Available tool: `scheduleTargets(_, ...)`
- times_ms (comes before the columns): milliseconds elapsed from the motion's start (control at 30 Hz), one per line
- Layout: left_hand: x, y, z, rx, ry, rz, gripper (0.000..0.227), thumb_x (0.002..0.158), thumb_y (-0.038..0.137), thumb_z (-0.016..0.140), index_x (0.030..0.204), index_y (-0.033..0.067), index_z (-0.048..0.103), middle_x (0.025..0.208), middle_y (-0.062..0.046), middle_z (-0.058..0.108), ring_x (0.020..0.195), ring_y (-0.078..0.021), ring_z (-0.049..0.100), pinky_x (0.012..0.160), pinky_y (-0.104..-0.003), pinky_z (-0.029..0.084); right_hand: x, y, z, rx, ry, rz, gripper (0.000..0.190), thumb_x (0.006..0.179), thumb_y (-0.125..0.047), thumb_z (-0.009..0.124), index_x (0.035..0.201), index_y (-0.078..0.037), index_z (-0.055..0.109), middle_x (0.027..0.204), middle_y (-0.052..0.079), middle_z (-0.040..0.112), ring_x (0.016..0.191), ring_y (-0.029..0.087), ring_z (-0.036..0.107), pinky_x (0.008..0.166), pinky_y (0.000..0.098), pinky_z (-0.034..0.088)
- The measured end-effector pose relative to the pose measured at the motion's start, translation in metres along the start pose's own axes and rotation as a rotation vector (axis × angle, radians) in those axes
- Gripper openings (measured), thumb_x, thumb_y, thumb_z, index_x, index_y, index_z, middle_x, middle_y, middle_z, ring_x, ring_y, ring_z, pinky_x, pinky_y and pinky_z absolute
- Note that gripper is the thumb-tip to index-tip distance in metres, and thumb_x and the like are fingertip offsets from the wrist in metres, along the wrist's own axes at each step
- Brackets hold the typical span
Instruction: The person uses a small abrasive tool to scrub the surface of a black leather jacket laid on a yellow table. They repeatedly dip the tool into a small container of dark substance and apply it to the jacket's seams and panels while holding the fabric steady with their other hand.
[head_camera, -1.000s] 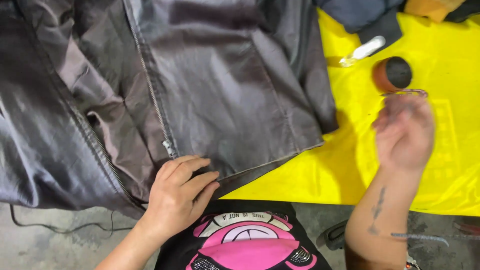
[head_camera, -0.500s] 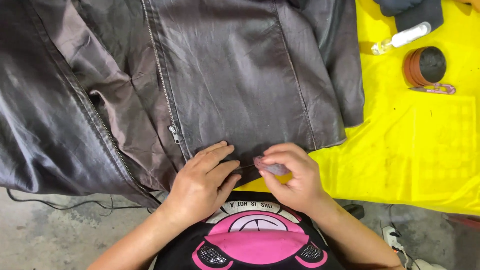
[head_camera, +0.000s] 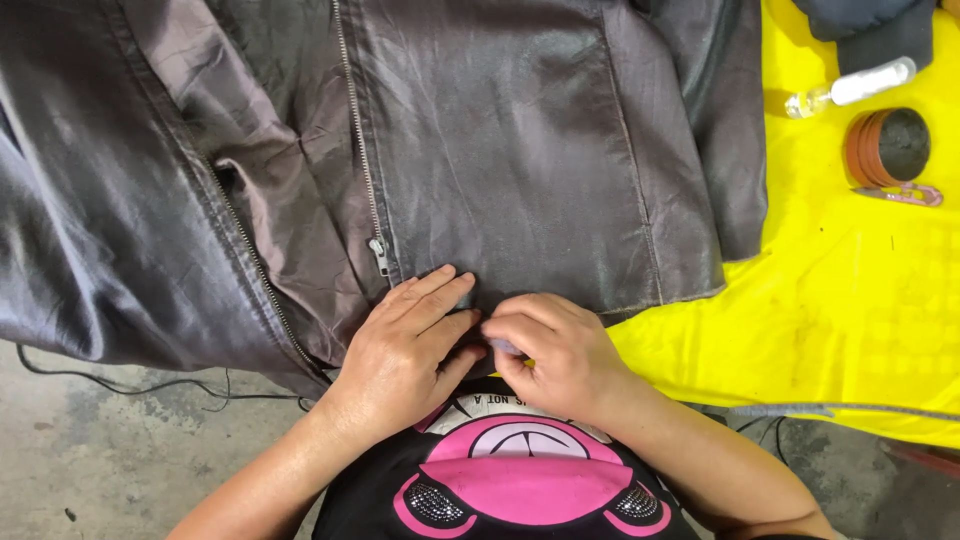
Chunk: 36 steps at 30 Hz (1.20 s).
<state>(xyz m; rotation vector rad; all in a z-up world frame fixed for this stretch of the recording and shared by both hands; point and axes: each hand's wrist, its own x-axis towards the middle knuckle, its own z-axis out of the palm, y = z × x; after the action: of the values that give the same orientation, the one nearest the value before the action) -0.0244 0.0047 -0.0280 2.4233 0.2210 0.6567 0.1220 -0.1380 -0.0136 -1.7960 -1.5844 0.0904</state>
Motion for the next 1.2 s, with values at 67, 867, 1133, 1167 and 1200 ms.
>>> scheduleTargets(67, 0.0, -0.001, 0.0, -0.007, -0.001, -0.007, 0.027, 0.076, 0.019, 0.083, 0.099, 0.0059, 0.076, 0.126, -0.012, 0.072, 0.125, -0.031, 0.064, 0.107, -0.045, 0.046, -0.002, 0.003, -0.004, -0.02, -0.036, -0.014, 0.019, 0.078, 0.0, 0.069, 0.09, -0.014, 0.073, 0.087, 0.003, 0.069, 0.075, 0.025, 0.071, 0.07, 0.0356, 0.059)
scheduleTargets(867, 0.001, 0.003, 0.002, 0.043, 0.065, 0.019, 0.014, 0.082, 0.015, 0.073, 0.093, 0.0101, 0.078, 0.12, -0.01, 0.074, 0.119, -0.0289, 0.067, 0.104, -0.042, 0.047, -0.002, 0.017, -0.052, 0.157, -0.075, 0.281, 0.017, 0.076, -0.004, 0.074, 0.088, -0.015, 0.076, 0.083, 0.002, 0.07, 0.066, 0.02, 0.067, 0.06, 0.0306, 0.054)
scheduleTargets(1133, 0.008, 0.011, 0.012, 0.207, 0.056, 0.044, 0.017, 0.08, 0.023, 0.077, 0.095, 0.0166, 0.078, 0.114, -0.013, 0.068, 0.116, -0.0354, 0.063, 0.096, -0.047, 0.047, -0.004, 0.013, -0.035, 0.136, -0.025, 0.242, 0.018, 0.075, -0.01, 0.08, 0.09, -0.018, 0.078, 0.084, 0.002, 0.071, 0.069, 0.024, 0.068, 0.062, 0.0343, 0.055)
scheduleTargets(1167, 0.008, 0.011, 0.012, 0.2, 0.046, 0.042, 0.016, 0.081, 0.024, 0.077, 0.095, 0.017, 0.078, 0.115, -0.013, 0.067, 0.116, -0.0352, 0.062, 0.094, -0.046, 0.046, -0.009, 0.016, -0.028, 0.022, -0.023, 0.181, 0.016, 0.076, -0.011, 0.078, 0.089, -0.021, 0.077, 0.084, -0.001, 0.069, 0.068, 0.022, 0.067, 0.062, 0.0319, 0.054)
scheduleTargets(1200, 0.007, 0.01, 0.011, 0.193, 0.035, 0.039, 0.016, 0.081, 0.025, 0.077, 0.095, 0.0175, 0.078, 0.115, -0.013, 0.067, 0.117, -0.035, 0.062, 0.093, -0.045, 0.046, -0.014, 0.018, -0.02, -0.092, -0.021, 0.12, 0.016, 0.076, -0.011, 0.075, 0.087, -0.023, 0.075, 0.084, -0.004, 0.068, 0.068, 0.019, 0.066, 0.062, 0.0295, 0.054)
